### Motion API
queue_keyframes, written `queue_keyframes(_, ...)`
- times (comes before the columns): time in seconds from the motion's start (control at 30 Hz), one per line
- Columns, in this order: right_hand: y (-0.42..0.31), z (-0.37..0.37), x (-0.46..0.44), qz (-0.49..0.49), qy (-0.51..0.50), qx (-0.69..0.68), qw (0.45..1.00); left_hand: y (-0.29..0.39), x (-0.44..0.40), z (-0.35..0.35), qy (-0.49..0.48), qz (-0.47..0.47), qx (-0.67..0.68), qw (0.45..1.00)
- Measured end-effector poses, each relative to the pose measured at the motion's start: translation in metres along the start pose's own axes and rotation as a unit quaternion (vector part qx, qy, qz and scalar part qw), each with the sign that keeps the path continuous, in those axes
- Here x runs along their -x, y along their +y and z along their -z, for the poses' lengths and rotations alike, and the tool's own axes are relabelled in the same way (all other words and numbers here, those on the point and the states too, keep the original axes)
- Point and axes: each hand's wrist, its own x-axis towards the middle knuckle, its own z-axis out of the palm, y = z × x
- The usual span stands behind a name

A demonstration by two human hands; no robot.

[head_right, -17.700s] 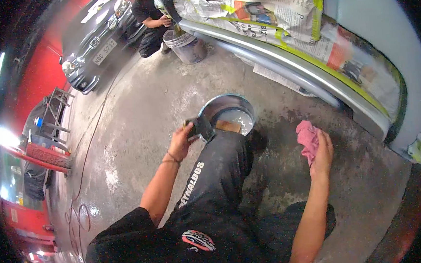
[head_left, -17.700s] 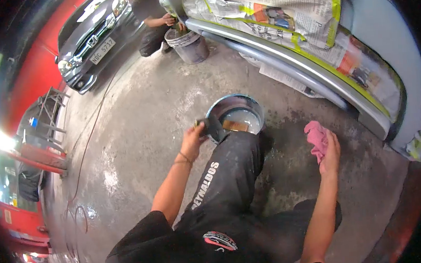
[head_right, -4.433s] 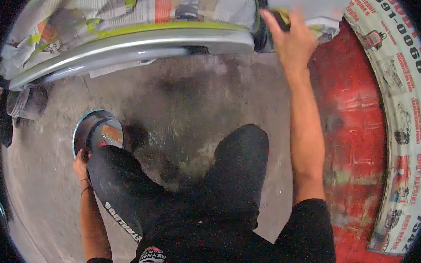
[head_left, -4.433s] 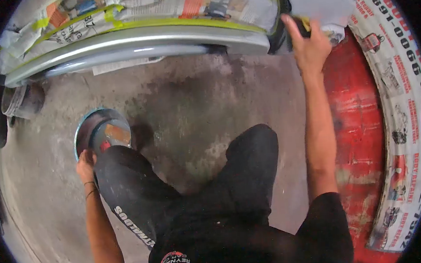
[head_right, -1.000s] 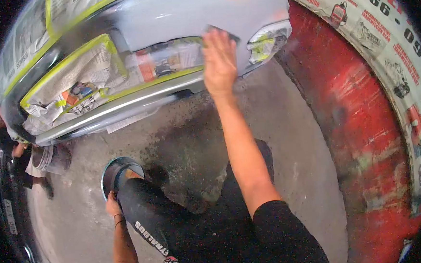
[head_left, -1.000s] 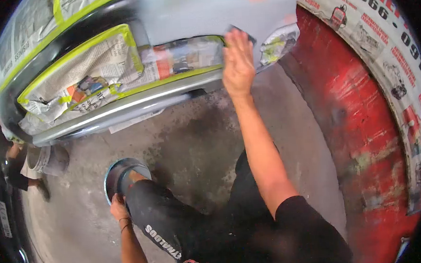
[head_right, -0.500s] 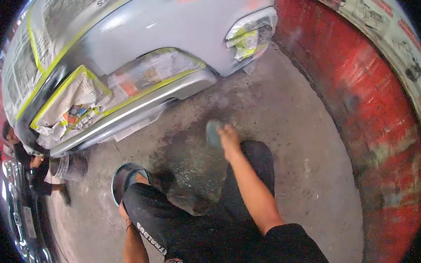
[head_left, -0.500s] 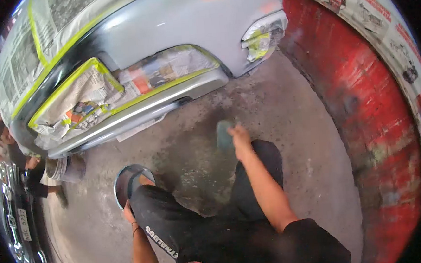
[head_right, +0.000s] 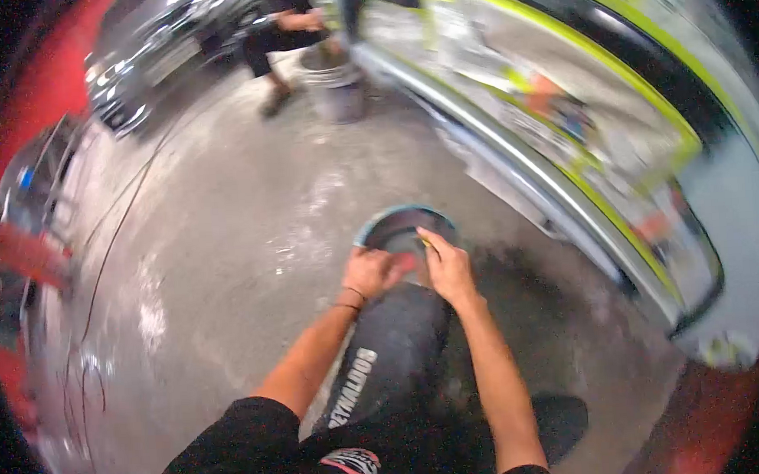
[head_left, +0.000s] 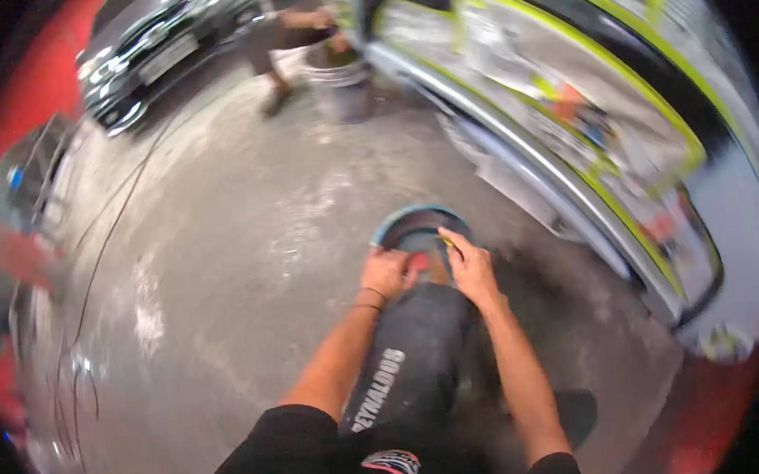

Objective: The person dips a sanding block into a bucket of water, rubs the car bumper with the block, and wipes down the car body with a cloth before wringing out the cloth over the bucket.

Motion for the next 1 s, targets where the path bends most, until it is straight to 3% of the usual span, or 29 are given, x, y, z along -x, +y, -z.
queue_keyframes(0.03, 0.023, -0.017, -0.013, 0.089, -0.007, 0.008, 0.996, 0.002, 0.007, -0.003, 0.068, 0.008, 0.060, 0.996)
queue_keyframes(0.1, 0.049, -0.036, -0.030, 0.084, -0.107, 0.079, 0.988, 0.003, 0.008, 0.000, 0.120, 0.015, 0.126, 0.985)
queue_keyframes(0.2, 0.070, -0.041, -0.023, -0.050, -0.278, 0.242, 0.928, 0.024, 0.011, 0.007, 0.068, 0.025, 0.137, 0.988)
queue_keyframes(0.3, 0.147, -0.091, -0.009, -0.039, -0.282, 0.301, 0.910, -0.003, 0.003, -0.002, 0.074, 0.026, 0.144, 0.987)
queue_keyframes(0.43, 0.122, -0.098, -0.009, -0.148, -0.318, 0.252, 0.902, -0.006, 0.007, -0.011, 0.092, 0.030, 0.150, 0.984)
queue_keyframes(0.5, 0.131, -0.095, -0.017, -0.148, -0.234, 0.247, 0.929, -0.012, -0.001, -0.019, 0.092, 0.020, 0.167, 0.981)
queue_keyframes(0.57, 0.100, -0.054, -0.028, -0.024, -0.105, 0.202, 0.973, -0.011, -0.001, -0.033, 0.147, -0.006, 0.160, 0.976)
queue_keyframes(0.67, 0.051, 0.009, -0.015, -0.089, 0.092, 0.122, 0.984, 0.007, 0.004, -0.038, 0.119, -0.011, 0.149, 0.982)
queue_keyframes(0.8, 0.002, 0.079, 0.032, -0.274, 0.262, 0.019, 0.925, 0.016, -0.002, 0.007, 0.068, -0.052, 0.136, 0.987)
queue_keyframes(0.83, -0.001, 0.088, 0.056, -0.295, 0.292, 0.029, 0.909, 0.008, 0.004, 0.022, 0.054, -0.059, 0.146, 0.986)
queue_keyframes(0.9, 0.010, 0.081, 0.111, -0.289, 0.417, -0.080, 0.858, -0.012, 0.016, 0.051, -0.001, -0.063, 0.114, 0.992)
queue_keyframes(0.97, 0.010, 0.077, 0.177, -0.330, 0.460, -0.106, 0.817, -0.027, 0.028, 0.059, -0.006, -0.062, 0.091, 0.994)
queue_keyframes(1.0, 0.009, 0.076, 0.212, -0.387, 0.500, -0.093, 0.769, -0.030, 0.035, 0.064, -0.011, -0.077, 0.100, 0.992)
